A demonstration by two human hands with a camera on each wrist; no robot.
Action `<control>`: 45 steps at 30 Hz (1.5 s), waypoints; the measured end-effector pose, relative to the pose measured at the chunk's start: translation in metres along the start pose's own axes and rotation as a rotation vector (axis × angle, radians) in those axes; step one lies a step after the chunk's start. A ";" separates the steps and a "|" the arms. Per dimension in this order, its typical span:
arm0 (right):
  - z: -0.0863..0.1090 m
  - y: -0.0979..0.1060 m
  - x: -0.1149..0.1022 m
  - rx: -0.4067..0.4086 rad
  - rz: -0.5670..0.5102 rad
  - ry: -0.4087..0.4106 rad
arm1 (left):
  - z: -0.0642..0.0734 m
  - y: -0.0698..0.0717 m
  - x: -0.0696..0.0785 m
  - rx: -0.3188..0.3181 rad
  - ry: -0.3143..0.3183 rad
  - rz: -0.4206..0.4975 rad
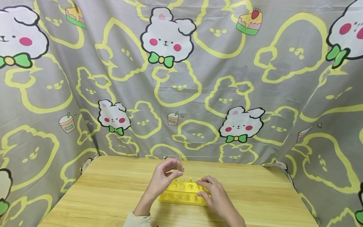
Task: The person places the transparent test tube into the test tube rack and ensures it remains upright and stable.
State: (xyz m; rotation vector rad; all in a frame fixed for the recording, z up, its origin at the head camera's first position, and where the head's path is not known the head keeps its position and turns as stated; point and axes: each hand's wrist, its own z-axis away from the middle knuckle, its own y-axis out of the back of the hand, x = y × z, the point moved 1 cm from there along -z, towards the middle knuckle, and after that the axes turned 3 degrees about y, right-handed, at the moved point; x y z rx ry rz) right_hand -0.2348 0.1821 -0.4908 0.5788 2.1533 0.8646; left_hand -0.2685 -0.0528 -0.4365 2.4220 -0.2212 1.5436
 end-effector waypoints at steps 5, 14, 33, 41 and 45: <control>0.000 -0.001 0.001 0.010 0.004 0.015 | 0.001 0.001 0.000 -0.008 0.030 -0.026; 0.001 0.000 0.001 0.020 0.014 0.021 | 0.001 0.000 -0.004 -0.039 0.049 -0.055; 0.000 0.001 -0.001 0.025 0.028 0.037 | 0.001 0.001 -0.013 -0.100 0.071 -0.090; -0.001 0.000 0.001 0.034 0.026 0.050 | 0.001 0.002 -0.016 -0.118 0.079 -0.098; -0.001 0.000 0.001 0.040 0.022 0.060 | 0.002 0.003 -0.018 -0.130 0.086 -0.109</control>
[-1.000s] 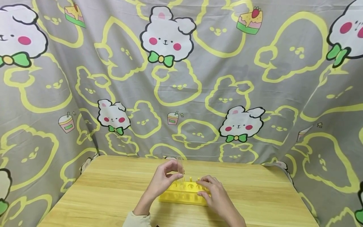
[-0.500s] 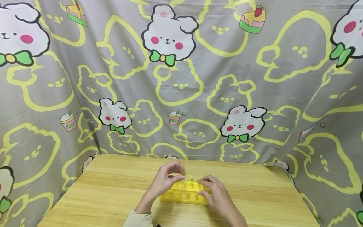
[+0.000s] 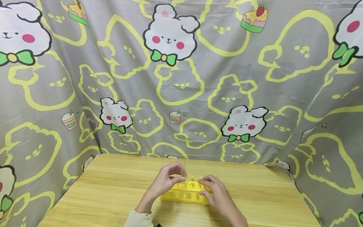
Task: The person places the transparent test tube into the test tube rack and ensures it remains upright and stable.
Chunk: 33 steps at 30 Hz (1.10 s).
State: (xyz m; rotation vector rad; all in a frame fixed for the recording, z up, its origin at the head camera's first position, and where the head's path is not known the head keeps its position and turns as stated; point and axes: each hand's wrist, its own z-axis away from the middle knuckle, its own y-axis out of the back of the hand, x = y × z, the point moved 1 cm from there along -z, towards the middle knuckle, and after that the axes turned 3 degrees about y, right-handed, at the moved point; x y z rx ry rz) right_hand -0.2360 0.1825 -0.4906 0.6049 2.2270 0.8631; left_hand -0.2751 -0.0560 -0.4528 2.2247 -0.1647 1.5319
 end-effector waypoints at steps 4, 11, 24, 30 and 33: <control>0.000 0.000 0.001 -0.005 -0.004 -0.001 | 0.000 0.000 -0.001 -0.014 0.016 0.003; 0.000 0.000 0.000 -0.018 -0.005 -0.021 | 0.001 0.000 -0.001 -0.020 0.033 0.011; 0.000 0.000 0.001 0.010 0.023 -0.020 | 0.000 -0.001 -0.001 -0.010 0.004 -0.047; 0.000 -0.001 0.001 0.022 0.035 -0.032 | -0.001 -0.001 0.000 -0.022 -0.006 -0.042; 0.000 -0.002 0.000 0.007 0.024 -0.040 | 0.000 -0.001 -0.001 -0.026 -0.007 -0.041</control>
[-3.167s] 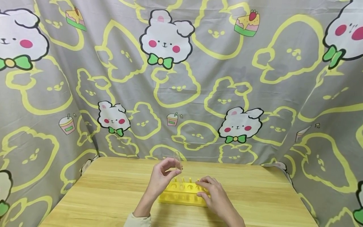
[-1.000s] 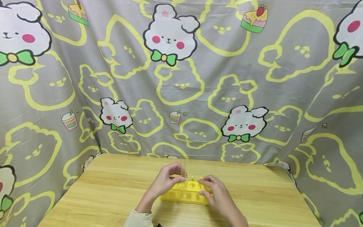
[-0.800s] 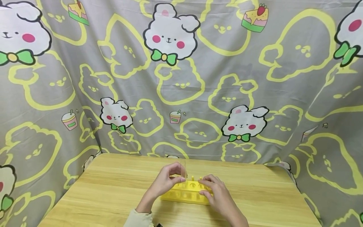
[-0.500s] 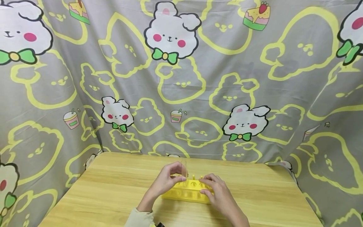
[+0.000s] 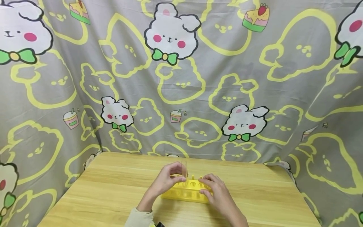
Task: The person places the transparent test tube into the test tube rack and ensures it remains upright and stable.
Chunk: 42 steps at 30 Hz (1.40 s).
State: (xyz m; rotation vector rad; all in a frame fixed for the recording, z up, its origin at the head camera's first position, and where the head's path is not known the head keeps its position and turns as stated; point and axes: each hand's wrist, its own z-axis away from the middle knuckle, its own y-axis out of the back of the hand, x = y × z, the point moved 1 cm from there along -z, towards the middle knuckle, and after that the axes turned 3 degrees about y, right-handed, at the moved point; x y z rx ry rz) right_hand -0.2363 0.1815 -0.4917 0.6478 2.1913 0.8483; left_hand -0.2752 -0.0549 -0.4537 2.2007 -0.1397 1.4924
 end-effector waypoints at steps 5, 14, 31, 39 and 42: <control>-0.001 0.000 -0.001 -0.022 -0.023 -0.011 | -0.001 0.000 -0.001 0.008 -0.002 -0.013; -0.001 0.001 -0.001 -0.047 -0.031 -0.027 | 0.000 0.000 0.000 0.007 0.024 0.032; 0.002 -0.002 -0.001 0.007 -0.047 -0.002 | 0.004 0.001 -0.003 -0.026 0.028 0.042; 0.003 0.002 0.002 0.041 -0.006 -0.054 | 0.013 0.022 -0.006 -0.037 0.038 -0.045; 0.002 0.006 0.004 0.079 0.025 -0.040 | 0.017 0.034 -0.010 -0.012 0.028 -0.088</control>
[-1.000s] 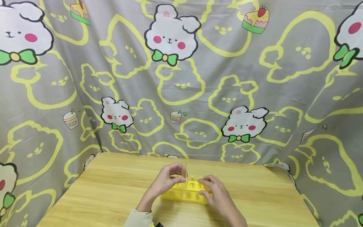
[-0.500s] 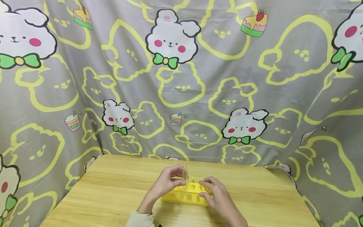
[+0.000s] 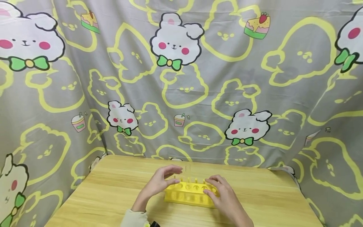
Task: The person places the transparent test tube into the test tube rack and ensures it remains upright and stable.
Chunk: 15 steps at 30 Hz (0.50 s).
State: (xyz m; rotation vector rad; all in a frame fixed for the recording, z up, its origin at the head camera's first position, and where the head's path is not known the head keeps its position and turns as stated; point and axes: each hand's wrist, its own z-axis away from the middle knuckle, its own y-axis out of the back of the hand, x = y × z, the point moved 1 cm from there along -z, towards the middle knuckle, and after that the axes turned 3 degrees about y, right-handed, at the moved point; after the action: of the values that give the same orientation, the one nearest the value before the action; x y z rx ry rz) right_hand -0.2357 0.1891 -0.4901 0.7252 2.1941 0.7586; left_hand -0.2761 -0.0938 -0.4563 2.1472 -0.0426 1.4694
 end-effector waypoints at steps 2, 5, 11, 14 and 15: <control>0.000 0.004 0.003 0.042 0.014 0.023 | 0.002 0.008 -0.005 0.023 -0.006 -0.025; 0.001 0.010 0.009 0.101 0.028 0.045 | 0.006 0.019 -0.012 0.066 -0.026 -0.088; 0.007 0.019 0.023 0.137 0.052 0.043 | 0.015 0.043 -0.027 0.158 -0.035 -0.182; 0.012 0.024 0.030 0.120 0.068 0.023 | 0.021 0.054 -0.036 0.195 -0.010 -0.186; 0.014 0.026 0.033 0.111 0.073 0.013 | 0.023 0.058 -0.039 0.207 -0.002 -0.192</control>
State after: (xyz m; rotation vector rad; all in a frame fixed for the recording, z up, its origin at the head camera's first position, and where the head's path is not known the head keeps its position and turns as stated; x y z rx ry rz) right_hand -0.2381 0.2326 -0.4943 0.8623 2.2457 0.6832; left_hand -0.2906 -0.1640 -0.4726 2.2428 0.3190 1.4125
